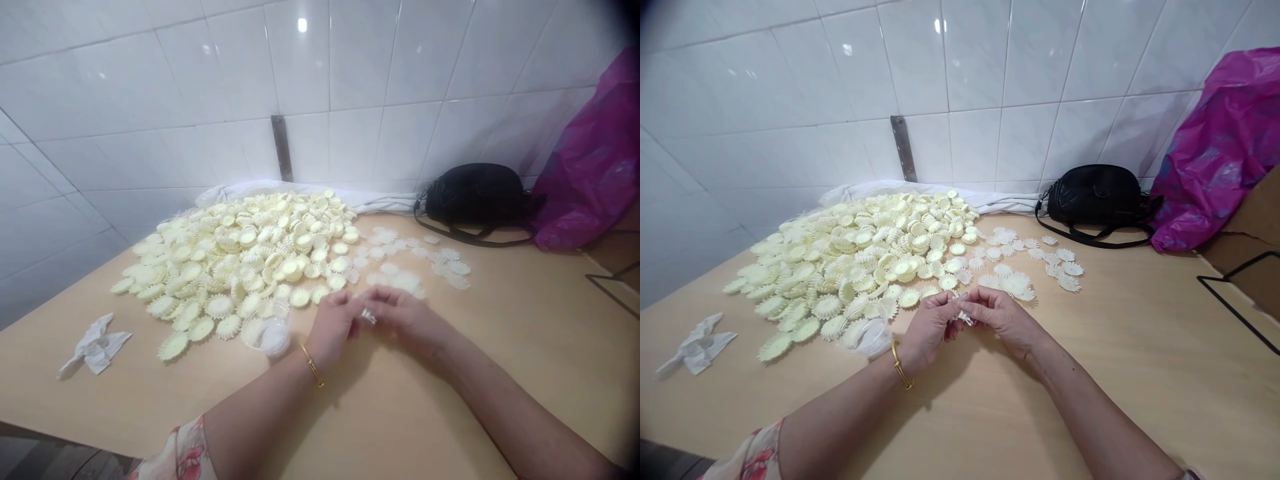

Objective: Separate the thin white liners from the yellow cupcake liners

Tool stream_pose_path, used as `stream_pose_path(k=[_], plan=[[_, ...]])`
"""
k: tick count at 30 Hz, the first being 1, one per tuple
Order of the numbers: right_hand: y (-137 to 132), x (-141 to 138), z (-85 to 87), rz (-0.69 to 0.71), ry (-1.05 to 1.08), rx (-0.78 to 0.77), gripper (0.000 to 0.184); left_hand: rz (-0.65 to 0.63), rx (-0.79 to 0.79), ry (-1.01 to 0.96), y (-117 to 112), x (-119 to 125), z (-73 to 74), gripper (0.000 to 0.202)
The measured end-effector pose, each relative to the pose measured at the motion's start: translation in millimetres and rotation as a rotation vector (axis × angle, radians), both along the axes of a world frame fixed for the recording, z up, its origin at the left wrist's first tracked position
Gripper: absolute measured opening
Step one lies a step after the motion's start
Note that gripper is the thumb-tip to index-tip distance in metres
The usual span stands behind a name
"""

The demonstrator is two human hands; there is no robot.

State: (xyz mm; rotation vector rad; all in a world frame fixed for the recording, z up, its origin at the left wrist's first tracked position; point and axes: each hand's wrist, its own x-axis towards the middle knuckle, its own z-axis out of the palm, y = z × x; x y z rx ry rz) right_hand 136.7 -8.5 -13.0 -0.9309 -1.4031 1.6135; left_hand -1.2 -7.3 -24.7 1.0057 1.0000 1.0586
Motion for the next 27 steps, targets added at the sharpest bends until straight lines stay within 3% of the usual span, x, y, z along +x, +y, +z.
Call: stream_pose_path(k=[4, 9, 13, 18, 21, 27], plan=[[2, -2, -4.6, -0.094, 0.088, -0.014, 0.024, 0.003, -0.096, -0.073, 0, 0, 1.4, 0.038], [7, 2, -6.8, -0.197, 0.135, 0.007, 0.025, -0.09, -0.138, -0.257, 2, 0, 3.2, 0.029], [12, 4, -5.6, -0.325, 0.273, -0.006, 0.026, -0.102, -0.151, -0.224, 3, 1, 4.1, 0.024], [24, 24, -0.8, -0.58, 0.483, 0.016, 0.028, 0.012, -0.13, -0.116, 6, -2, 0.2, 0.029], [28, 37, 3.8, -0.654, 0.23, 0.078, 0.027, 0.038, -0.053, -0.052, 7, -3, -1.8, 0.029], [23, 38, -0.7, -0.458, -0.57, 0.249, 0.017, -0.026, -0.006, 0.043, 4, -1, -1.4, 0.021]])
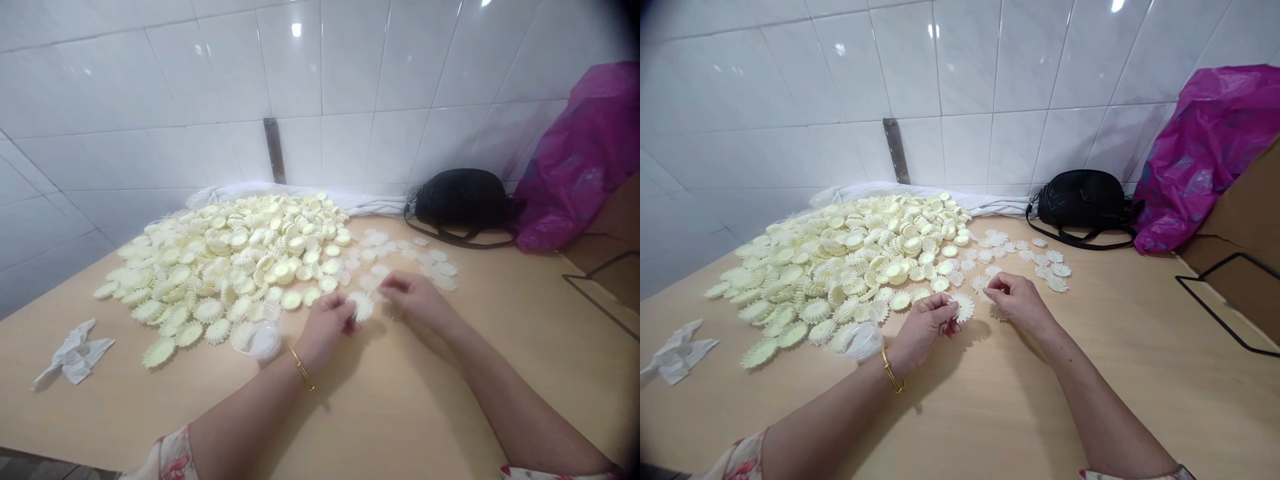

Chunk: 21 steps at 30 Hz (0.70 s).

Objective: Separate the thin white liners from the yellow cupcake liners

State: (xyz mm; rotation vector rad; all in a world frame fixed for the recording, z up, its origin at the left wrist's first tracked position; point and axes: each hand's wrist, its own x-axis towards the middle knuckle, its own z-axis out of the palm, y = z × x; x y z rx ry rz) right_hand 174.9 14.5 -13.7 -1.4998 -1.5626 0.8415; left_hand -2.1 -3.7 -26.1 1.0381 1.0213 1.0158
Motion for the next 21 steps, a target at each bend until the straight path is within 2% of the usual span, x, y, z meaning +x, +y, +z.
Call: stream_pose_path(k=[3, 5, 6, 10, 13, 18, 21], plan=[[0, 0, -4.6, -0.084, -0.238, 0.17, 0.013, -0.001, 0.017, 0.022, 0, -1, -2.1, 0.019], [-1, -3, -3.6, -0.12, -0.234, 0.26, 0.017, 0.005, 0.053, 0.027, 1, -2, -4.6, 0.022], [-3, -5, -2.2, -0.103, -0.188, 0.255, 0.022, 0.004, 0.072, 0.027, 2, -2, -5.9, 0.024], [-12, -19, 2.1, 0.133, 0.135, -0.015, 0.039, -0.008, 0.151, 0.045, 1, -3, -8.6, 0.033], [-18, -29, 1.1, 0.25, 0.319, -0.176, 0.041, 0.001, 0.173, 0.071, 0, -3, -7.2, 0.038], [-22, -37, 1.4, 0.466, 0.542, -0.275, 0.032, 0.01, 0.147, 0.019, -1, -2, -0.8, 0.039], [-21, -38, -0.3, 0.444, 0.641, -0.244, 0.023, 0.03, 0.019, -0.074, 0, -1, 2.5, 0.039]])
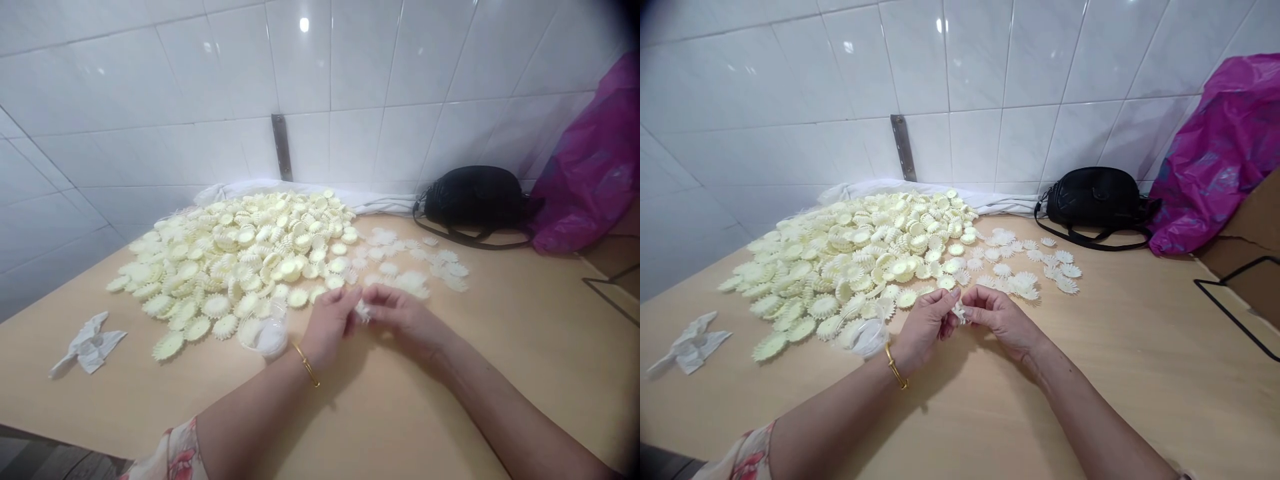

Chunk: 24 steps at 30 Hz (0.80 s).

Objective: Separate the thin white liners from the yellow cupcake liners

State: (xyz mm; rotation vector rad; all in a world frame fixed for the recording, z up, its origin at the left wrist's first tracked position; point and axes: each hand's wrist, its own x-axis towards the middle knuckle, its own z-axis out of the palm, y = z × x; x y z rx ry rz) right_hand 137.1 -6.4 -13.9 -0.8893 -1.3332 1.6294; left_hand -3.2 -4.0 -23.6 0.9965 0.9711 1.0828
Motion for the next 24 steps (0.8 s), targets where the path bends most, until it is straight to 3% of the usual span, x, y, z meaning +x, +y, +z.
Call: stream_pose_path(k=[3, 6, 12, 15, 18, 20, 22, 24], plan=[[2, 0, -1.9, -0.097, 0.003, 0.05, 0.024, -0.026, -0.139, -0.102, 1, 0, 1.5, 0.036], [2, -2, -1.0, -0.178, -0.028, 0.106, 0.019, -0.041, -0.174, -0.163, 1, 0, 2.2, 0.034], [-3, -7, 5.9, -0.004, -0.006, 0.172, 0.014, -0.051, -0.209, -0.238, -1, 1, 3.6, 0.034], [-5, -8, 6.7, -0.152, -0.097, 0.294, 0.011, -0.061, -0.256, -0.279, -1, 2, 4.8, 0.029], [-6, -8, 4.7, -0.405, -0.262, 0.54, 0.007, -0.051, -0.316, -0.318, 1, 2, 5.8, 0.023], [-7, -8, 3.7, -0.5, -0.307, 0.678, 0.007, -0.033, -0.353, -0.337, 2, 2, 5.4, 0.018], [-8, -7, 4.2, -0.493, -0.289, 0.689, 0.008, -0.014, -0.367, -0.343, 4, 2, 3.9, 0.016], [-6, -6, 5.8, -0.481, -0.202, 0.572, 0.01, 0.004, -0.355, -0.335, 7, 2, 2.2, 0.017]])
